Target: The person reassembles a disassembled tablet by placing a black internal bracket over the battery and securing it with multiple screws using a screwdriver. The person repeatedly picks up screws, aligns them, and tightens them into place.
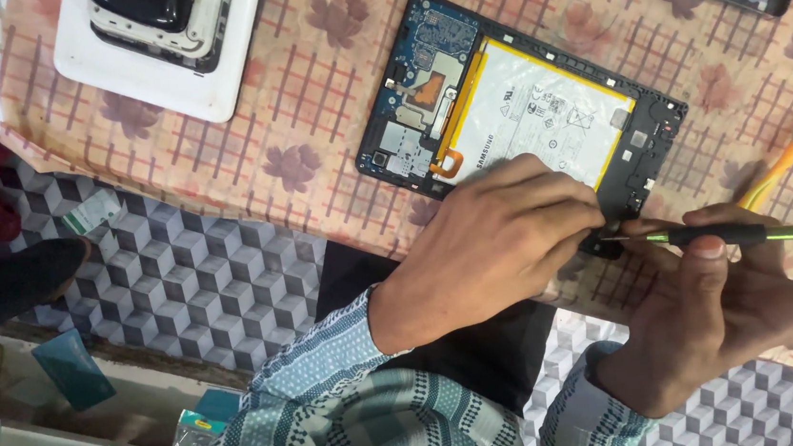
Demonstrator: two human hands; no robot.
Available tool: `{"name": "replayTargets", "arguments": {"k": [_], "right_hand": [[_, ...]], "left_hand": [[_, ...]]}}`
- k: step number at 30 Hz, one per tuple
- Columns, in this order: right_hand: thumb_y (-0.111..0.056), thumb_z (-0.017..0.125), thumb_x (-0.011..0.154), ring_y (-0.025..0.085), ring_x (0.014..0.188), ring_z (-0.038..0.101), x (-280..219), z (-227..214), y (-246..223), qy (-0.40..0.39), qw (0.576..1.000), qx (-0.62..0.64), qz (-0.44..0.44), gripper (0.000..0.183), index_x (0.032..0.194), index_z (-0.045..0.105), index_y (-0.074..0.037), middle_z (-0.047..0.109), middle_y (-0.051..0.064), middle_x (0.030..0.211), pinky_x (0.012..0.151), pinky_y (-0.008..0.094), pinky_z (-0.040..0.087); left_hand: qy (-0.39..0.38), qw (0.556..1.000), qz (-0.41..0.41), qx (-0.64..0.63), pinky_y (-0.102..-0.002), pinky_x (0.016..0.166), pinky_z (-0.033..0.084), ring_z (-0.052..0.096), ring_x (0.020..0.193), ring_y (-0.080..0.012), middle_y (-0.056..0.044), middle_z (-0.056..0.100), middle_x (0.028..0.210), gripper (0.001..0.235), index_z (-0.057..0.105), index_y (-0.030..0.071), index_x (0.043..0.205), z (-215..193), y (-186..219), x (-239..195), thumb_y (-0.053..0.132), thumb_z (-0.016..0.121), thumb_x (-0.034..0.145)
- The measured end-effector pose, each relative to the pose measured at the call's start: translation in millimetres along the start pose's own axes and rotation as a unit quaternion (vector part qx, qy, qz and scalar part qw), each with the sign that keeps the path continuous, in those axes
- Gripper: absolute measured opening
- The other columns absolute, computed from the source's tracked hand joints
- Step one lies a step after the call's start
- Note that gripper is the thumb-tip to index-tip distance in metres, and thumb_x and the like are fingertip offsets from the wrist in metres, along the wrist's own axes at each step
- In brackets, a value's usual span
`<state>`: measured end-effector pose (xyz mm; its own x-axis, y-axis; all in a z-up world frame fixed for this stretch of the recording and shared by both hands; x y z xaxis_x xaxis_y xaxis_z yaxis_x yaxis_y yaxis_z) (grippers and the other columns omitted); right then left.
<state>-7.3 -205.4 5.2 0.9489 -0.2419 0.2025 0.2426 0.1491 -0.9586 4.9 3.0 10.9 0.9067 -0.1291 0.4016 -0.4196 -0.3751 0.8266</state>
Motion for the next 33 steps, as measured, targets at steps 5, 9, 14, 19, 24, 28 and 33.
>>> {"name": "replayTargets", "arguments": {"k": [5, 9, 14, 19, 24, 28, 33], "right_hand": [[0.004, 0.070, 0.120, 0.032, 0.090, 0.070, -0.5, -1.8, 1.4, -0.035, 0.999, -0.027, -0.011, 0.106, 0.169, -0.019, -0.024, 0.065, 0.027, 0.115, 0.082, 0.042, 0.068], [0.004, 0.068, 0.121, 0.033, 0.090, 0.071, -4.2, -6.6, 5.2, -0.040, 0.999, -0.030, -0.009, 0.105, 0.166, -0.022, -0.024, 0.064, 0.026, 0.116, 0.085, 0.044, 0.070], [0.002, 0.067, 0.118, 0.037, 0.091, 0.075, 2.7, -5.2, 6.6, -0.045, 0.999, -0.011, -0.002, 0.104, 0.165, -0.022, -0.024, 0.064, 0.027, 0.114, 0.084, 0.048, 0.072], [0.001, 0.070, 0.116, 0.036, 0.088, 0.075, 0.6, 2.5, 2.8, -0.039, 0.999, -0.014, -0.006, 0.101, 0.165, -0.017, -0.020, 0.066, 0.027, 0.109, 0.082, 0.047, 0.072], [0.002, 0.073, 0.119, 0.032, 0.086, 0.074, -2.8, 3.3, -2.3, -0.060, 0.993, -0.091, -0.032, 0.098, 0.161, -0.012, -0.020, 0.069, 0.025, 0.108, 0.085, 0.044, 0.072], [0.001, 0.072, 0.119, 0.031, 0.089, 0.079, -3.7, 6.7, -5.1, -0.087, 0.988, -0.123, -0.038, 0.095, 0.161, -0.010, -0.022, 0.071, 0.023, 0.109, 0.083, 0.039, 0.069], [-0.002, 0.074, 0.119, 0.029, 0.087, 0.076, -4.5, 15.0, -9.8, -0.090, 0.987, -0.127, -0.039, 0.090, 0.159, -0.004, -0.021, 0.072, 0.021, 0.108, 0.082, 0.035, 0.068]], "left_hand": [[-0.002, 1.000, -0.002, 0.005, -0.035, 0.089, 0.056, 0.064, 0.100, -0.0194, -0.001, 0.072, 0.110, 0.019, 0.074, 0.003, 0.108, 1.1, -0.7, 0.4, 0.011, 0.077, 0.091], [0.011, 1.000, 0.003, 0.007, -0.036, 0.090, 0.057, 0.066, 0.104, -0.0209, -0.005, 0.071, 0.115, 0.027, 0.070, 0.000, 0.117, 3.5, -2.5, -0.9, 0.009, 0.076, 0.092], [0.005, 1.000, -0.005, 0.005, -0.035, 0.090, 0.058, 0.067, 0.104, -0.0211, -0.005, 0.071, 0.116, 0.029, 0.069, 0.001, 0.119, 4.3, -1.5, 1.2, 0.009, 0.076, 0.091], [0.001, 1.000, -0.005, 0.015, -0.035, 0.092, 0.057, 0.067, 0.104, -0.0206, -0.005, 0.071, 0.115, 0.028, 0.070, 0.003, 0.117, 2.6, 0.0, 1.5, 0.008, 0.076, 0.090], [-0.006, 0.999, -0.008, 0.035, -0.036, 0.091, 0.057, 0.067, 0.103, -0.0214, -0.007, 0.072, 0.118, 0.030, 0.070, 0.001, 0.120, 3.1, 0.6, 3.1, 0.000, 0.070, 0.090], [-0.007, 1.000, -0.016, 0.026, -0.037, 0.089, 0.056, 0.066, 0.101, -0.0219, -0.007, 0.071, 0.116, 0.026, 0.070, 0.001, 0.119, 3.4, 1.3, 4.0, 0.000, 0.069, 0.093], [0.003, 1.000, -0.016, 0.015, -0.037, 0.089, 0.056, 0.066, 0.101, -0.0230, -0.007, 0.071, 0.115, 0.024, 0.070, 0.001, 0.118, 2.1, 1.8, 3.4, 0.001, 0.070, 0.094]]}}
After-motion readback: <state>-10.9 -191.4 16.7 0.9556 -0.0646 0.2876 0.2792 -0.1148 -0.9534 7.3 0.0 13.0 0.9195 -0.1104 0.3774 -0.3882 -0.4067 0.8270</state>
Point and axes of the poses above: each hand's wrist, its own x-axis towards the middle knuckle, its own z-axis out of the palm, y = z × x, the point moved 1 cm from there along x, towards the middle knuckle
